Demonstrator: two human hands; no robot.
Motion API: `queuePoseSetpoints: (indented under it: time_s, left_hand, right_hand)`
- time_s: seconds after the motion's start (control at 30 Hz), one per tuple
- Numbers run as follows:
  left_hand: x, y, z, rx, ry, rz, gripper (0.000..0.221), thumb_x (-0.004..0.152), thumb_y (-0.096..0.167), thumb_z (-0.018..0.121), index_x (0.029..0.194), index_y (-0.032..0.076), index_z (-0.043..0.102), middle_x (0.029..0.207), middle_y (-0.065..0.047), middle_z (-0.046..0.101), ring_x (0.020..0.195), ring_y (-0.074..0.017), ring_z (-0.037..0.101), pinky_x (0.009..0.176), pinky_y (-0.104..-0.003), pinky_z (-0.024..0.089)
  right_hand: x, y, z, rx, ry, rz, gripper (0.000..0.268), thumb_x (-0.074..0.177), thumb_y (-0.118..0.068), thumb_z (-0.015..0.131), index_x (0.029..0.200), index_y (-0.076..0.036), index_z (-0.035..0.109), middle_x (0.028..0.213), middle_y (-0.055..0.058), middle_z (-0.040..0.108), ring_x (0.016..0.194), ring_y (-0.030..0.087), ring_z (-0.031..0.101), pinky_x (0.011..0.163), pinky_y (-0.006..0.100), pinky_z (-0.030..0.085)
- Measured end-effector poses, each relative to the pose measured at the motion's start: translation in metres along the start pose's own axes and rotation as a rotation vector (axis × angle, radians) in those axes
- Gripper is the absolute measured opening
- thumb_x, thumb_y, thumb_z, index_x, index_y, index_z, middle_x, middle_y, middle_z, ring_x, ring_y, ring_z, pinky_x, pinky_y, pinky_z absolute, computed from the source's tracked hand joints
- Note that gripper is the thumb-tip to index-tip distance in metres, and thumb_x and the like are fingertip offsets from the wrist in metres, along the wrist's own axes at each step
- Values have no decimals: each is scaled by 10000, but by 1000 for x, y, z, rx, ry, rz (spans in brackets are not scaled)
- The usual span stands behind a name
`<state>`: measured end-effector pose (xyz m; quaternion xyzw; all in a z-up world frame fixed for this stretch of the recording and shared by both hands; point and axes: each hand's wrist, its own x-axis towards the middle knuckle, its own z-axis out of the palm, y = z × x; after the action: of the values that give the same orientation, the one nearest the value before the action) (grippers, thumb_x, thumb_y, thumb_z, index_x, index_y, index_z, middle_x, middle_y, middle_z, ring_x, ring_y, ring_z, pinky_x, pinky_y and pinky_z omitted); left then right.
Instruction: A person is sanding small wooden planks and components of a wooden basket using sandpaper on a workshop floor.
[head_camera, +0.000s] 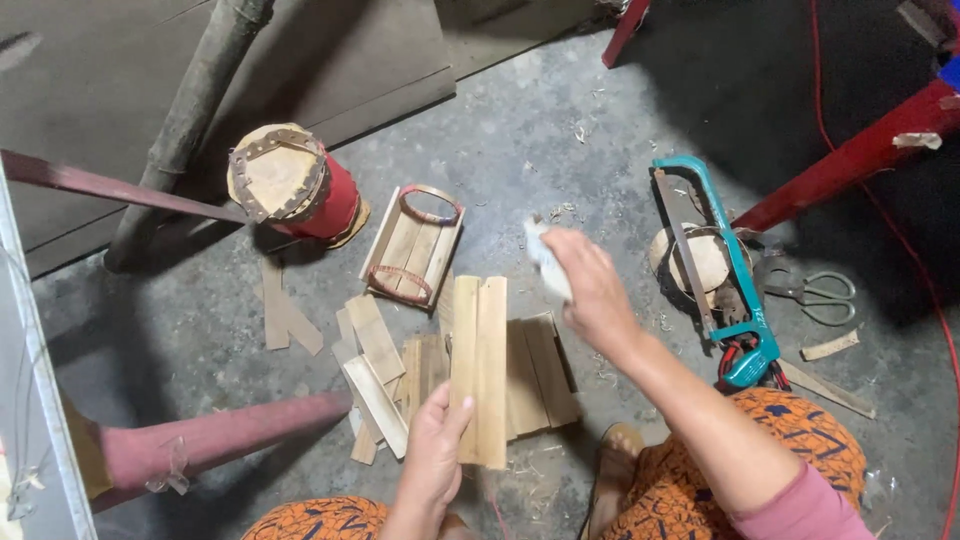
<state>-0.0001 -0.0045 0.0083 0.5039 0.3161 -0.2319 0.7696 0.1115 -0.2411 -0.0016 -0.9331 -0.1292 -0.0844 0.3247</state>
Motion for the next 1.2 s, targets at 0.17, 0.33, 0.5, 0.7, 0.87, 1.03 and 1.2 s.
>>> queuePoseSetpoints:
  time_s: [0.17,0.33,0.5,0.7,0.87,1.03,1.2]
  left_hand:
    - [-10,24,20,-76,103,-21,781,714,179,740,1443,-24,550,1347,-179,711,1169,-261,668,992,-429,559]
    - [-1,-4,-1,-8,-39,93,617,817,138,701,1394,-42,581,1321,-186,717,1166,-281,676,969,-421,537]
    - [2,-13,-8,-40,-65,171,525,837,28,696,1344,-63,597,1269,-241,739,1153,-296,700,1035,-430,551]
    - [-21,25,18,335,86,-13,293,866,64,721,1152,28,668,1211,-131,790,1110,-261,772,950,-379,717]
    - [-13,1,9,539,-46,107,529,885,257,678,1385,109,594,1270,-90,769,1165,-211,754,973,-384,669]
    - [-20,9,12,627,-89,77,563,937,326,615,1447,107,517,1406,-69,691,1286,-193,692,1063,-366,616]
    - [-11,-6,-5,195,-342,14,646,868,207,721,1451,20,514,1394,-164,688,1249,-255,680,1081,-447,570]
  right_hand:
    - [-19,-111,-22,467,-575,491,609,891,-610,410,1373,-261,538,1249,31,532,1164,204,578,997,382,446]
    - [-6,-80,-13,179,-210,31,475,833,-348,636,1279,-217,542,1314,82,520,1162,273,483,908,415,515]
    - [-1,-6,6,659,-119,259,890,660,163,292,1533,-9,249,1603,174,277,1480,284,304,1249,389,172]
    - [-7,-61,-24,756,-633,677,751,916,-552,372,1486,-63,382,1599,138,337,1475,297,342,1209,456,325]
    - [-36,-45,11,1383,-547,756,537,898,-323,563,1323,5,583,1378,202,642,1259,325,627,1073,470,518]
    - [-45,-24,22,1563,-447,855,407,932,-194,523,1215,68,653,1295,229,680,1203,362,641,1030,464,509]
    - [-20,-53,-9,1384,-398,1243,1184,802,-48,650,1382,-11,-382,1316,362,617,1161,347,635,1178,437,432]
